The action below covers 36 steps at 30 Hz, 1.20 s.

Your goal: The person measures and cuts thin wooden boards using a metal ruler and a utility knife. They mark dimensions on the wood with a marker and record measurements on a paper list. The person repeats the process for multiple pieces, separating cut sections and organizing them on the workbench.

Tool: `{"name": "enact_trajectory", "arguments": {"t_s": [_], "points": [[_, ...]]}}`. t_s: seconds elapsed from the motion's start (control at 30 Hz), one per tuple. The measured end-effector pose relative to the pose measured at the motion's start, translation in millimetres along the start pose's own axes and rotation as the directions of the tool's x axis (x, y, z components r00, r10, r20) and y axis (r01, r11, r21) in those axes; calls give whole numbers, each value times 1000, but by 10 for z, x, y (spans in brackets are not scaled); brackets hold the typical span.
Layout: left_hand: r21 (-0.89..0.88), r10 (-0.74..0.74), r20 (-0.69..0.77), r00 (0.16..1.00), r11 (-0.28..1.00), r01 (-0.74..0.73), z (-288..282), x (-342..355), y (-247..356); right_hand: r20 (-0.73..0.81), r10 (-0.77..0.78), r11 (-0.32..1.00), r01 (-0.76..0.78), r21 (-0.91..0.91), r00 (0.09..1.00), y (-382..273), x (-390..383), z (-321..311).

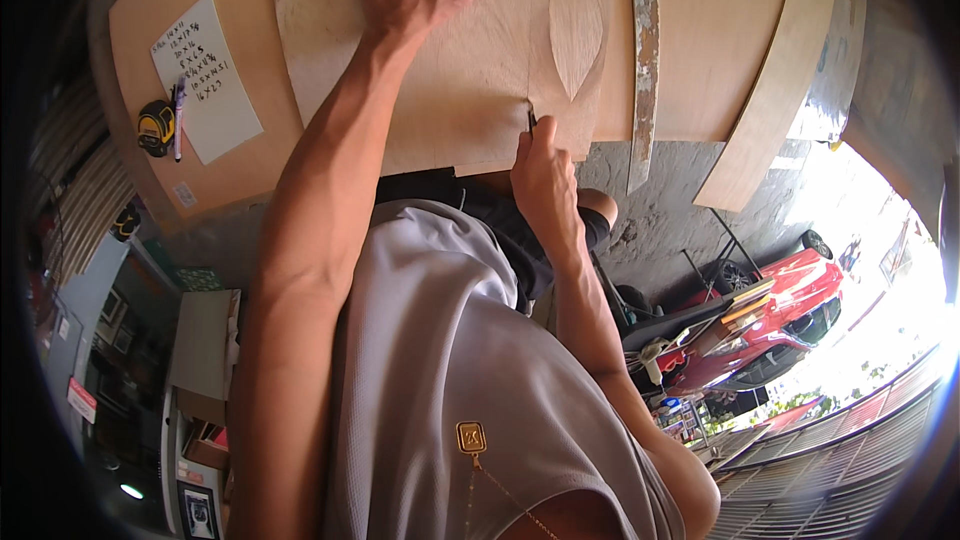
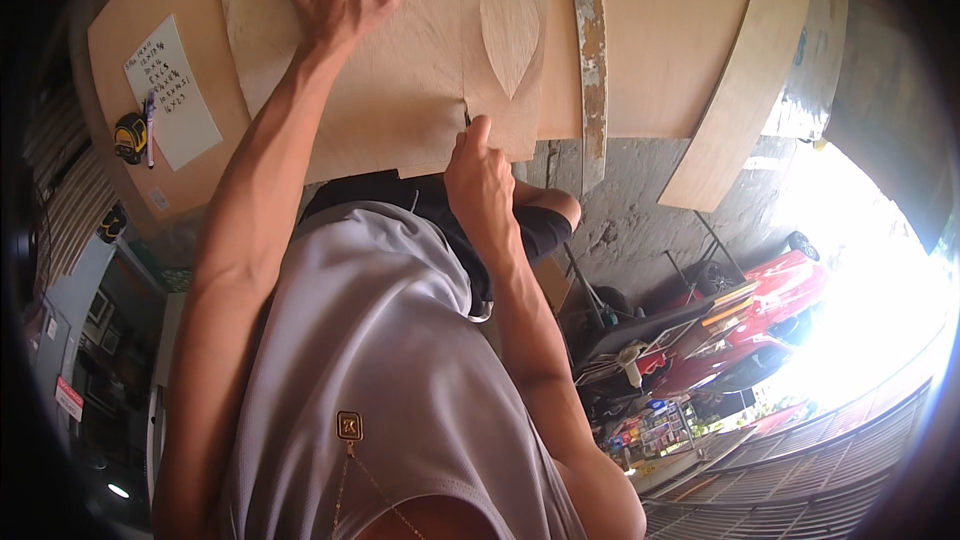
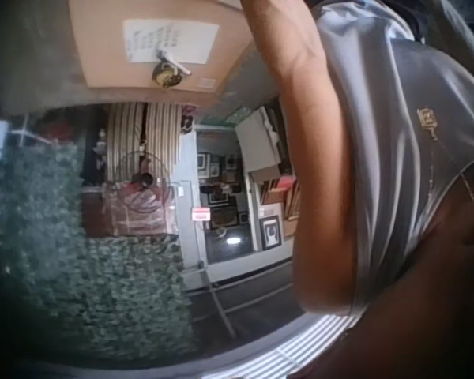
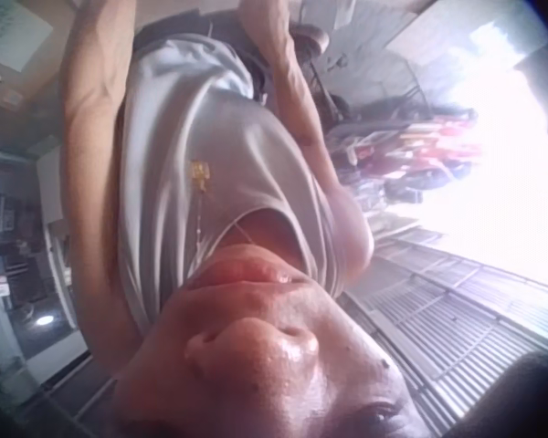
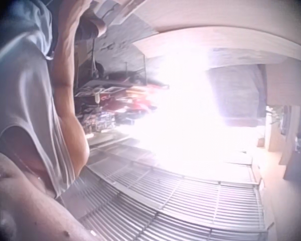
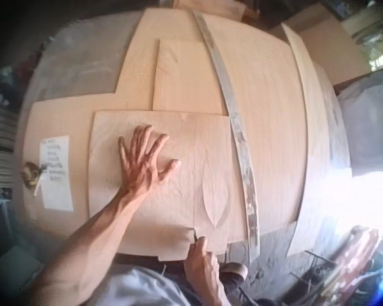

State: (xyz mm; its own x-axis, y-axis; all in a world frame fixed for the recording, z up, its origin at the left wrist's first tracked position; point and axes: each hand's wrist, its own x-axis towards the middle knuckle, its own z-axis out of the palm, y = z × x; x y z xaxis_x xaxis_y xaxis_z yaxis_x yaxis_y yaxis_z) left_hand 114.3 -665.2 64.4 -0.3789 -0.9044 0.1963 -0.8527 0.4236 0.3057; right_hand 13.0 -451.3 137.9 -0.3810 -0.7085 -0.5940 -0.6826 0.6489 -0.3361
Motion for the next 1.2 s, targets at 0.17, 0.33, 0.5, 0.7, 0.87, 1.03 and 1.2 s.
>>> {"name": "enact_trajectory", "arguments": {"t_s": [0.17, 0.33, 0.5, 0.7, 0.87, 1.03, 1.2], "points": [[-1, -2, 25, 1000, 1000, 2, -13, -10, 18, 60, 57, 998, -58, 22, 997, 181, -307, 140], [17, -24, 49, 999, 1000, 23, -35, -28, 39, 72, 81, 993, -86, 79, 994, 284, -481, 222], [47, 6, 42, 999, 999, -8, 27, -70, 5, 161, 137, 983, -155, 102, 977, 346, -546, 260], [50, 26, 31, 999, 998, -28, 4, -53, 8, 124, 131, 970, -153, 187, 984, 466, -685, 359], [115, 154, -94, 984, 983, -143, 194, -25, -190, 81, 75, 969, -92, 228, 994, 398, -648, 47], [108, 113, -65, 991, 989, -105, 204, -19, -169, -209, -161, 926, 221, 305, 964, -40, 358, -395], [95, 71, -38, 997, 993, -67, 105, 5, -76, -279, -236, 898, 319, 304, 931, -748, 1715, -787]]}}
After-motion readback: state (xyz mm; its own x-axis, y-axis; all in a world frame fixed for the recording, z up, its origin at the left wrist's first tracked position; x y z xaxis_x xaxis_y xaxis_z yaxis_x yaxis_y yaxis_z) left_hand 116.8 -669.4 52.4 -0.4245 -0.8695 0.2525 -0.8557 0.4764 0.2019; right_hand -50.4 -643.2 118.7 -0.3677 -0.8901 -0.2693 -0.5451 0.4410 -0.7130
